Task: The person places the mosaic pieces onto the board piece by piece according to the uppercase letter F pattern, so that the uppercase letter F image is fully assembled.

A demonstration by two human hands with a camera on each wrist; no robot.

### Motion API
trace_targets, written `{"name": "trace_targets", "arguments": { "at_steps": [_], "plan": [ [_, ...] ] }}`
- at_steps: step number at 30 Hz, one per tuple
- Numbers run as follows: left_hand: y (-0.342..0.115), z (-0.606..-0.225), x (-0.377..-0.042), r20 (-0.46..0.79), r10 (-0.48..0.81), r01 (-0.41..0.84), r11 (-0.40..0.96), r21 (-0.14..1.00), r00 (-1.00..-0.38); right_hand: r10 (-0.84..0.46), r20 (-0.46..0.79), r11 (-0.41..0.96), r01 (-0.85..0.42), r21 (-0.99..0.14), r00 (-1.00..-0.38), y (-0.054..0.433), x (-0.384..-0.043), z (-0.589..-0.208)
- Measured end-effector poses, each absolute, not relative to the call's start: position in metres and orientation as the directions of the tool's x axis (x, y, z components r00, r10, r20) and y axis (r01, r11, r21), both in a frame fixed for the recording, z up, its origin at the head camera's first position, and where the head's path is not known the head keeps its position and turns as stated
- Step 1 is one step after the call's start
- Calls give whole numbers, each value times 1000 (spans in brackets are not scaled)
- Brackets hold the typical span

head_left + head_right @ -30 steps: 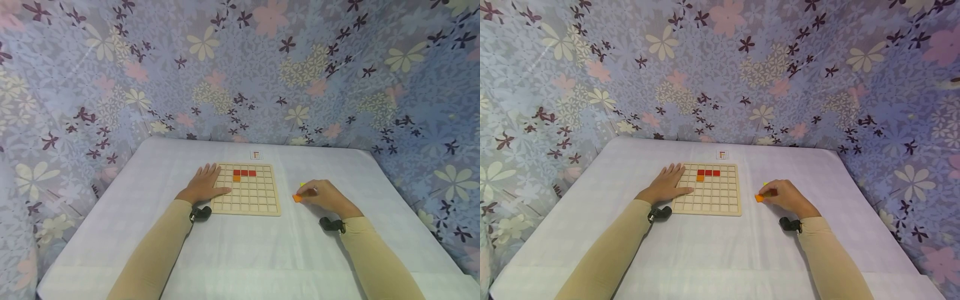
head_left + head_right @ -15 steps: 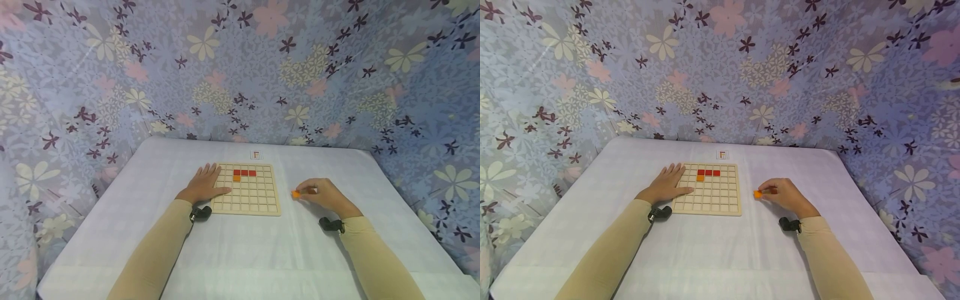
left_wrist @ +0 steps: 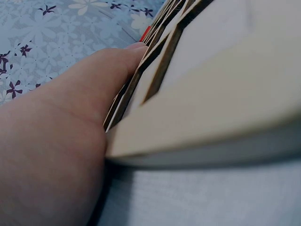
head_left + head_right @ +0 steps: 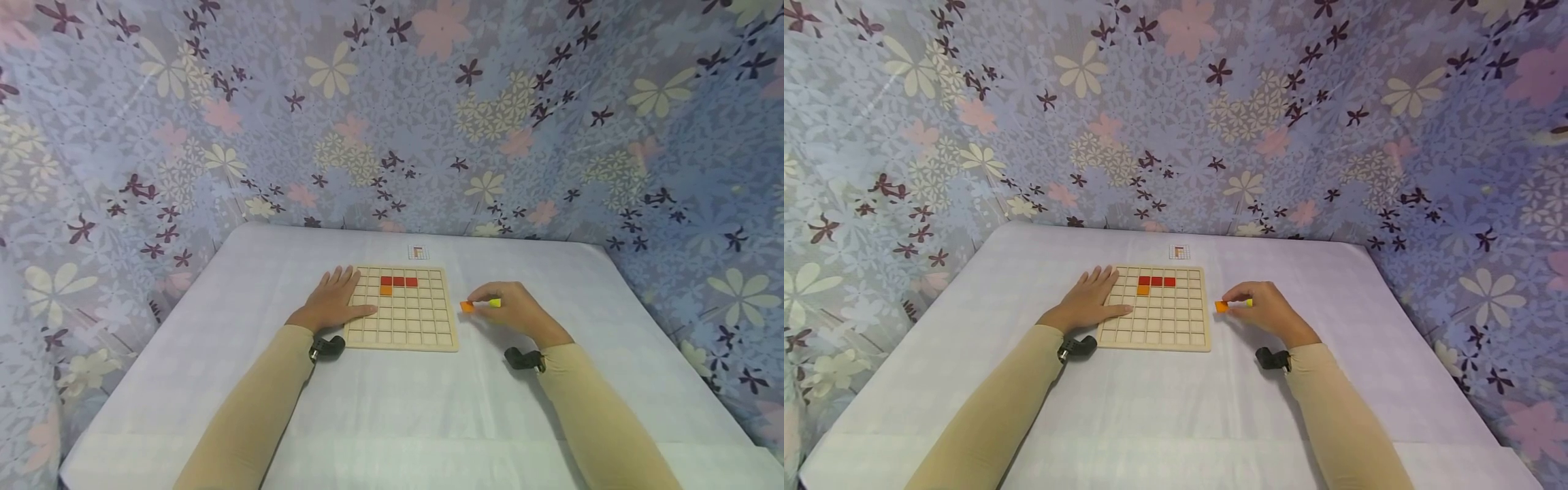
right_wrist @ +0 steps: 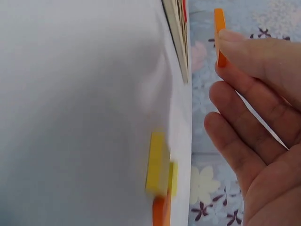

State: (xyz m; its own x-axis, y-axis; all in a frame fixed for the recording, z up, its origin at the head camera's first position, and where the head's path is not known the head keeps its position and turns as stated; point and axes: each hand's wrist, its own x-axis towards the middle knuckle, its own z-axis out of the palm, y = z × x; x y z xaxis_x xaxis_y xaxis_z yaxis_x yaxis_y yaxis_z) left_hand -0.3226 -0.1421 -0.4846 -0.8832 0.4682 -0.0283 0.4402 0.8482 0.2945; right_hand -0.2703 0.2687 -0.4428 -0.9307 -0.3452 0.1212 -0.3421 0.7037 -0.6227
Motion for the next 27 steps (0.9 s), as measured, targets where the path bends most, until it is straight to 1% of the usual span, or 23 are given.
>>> {"name": "trace_targets", "arguments": {
  "at_steps": [9, 12, 16, 23, 27],
  "plan": [
    [-144, -487, -324, -42, 460, 428, 853, 297, -887, -378, 161, 674, -391, -627, -912, 227, -288, -443],
    [-143, -485, -323, -39, 464, 432, 849, 303, -885, -375, 160, 668, -386, -636, -913, 213, -291, -444],
    [-142, -483, -322, -35, 473, 440, 842, 313, -880, -369, 138, 669, -366, -647, -919, 199, -293, -446],
    [-143, -483, -322, -27, 476, 445, 841, 307, -879, -390, 115, 665, -366, -651, -914, 179, -298, -447],
    [-144, -483, -323, -23, 473, 445, 842, 304, -881, -399, 95, 682, -364, -634, -912, 169, -301, -444]
  ]
}}
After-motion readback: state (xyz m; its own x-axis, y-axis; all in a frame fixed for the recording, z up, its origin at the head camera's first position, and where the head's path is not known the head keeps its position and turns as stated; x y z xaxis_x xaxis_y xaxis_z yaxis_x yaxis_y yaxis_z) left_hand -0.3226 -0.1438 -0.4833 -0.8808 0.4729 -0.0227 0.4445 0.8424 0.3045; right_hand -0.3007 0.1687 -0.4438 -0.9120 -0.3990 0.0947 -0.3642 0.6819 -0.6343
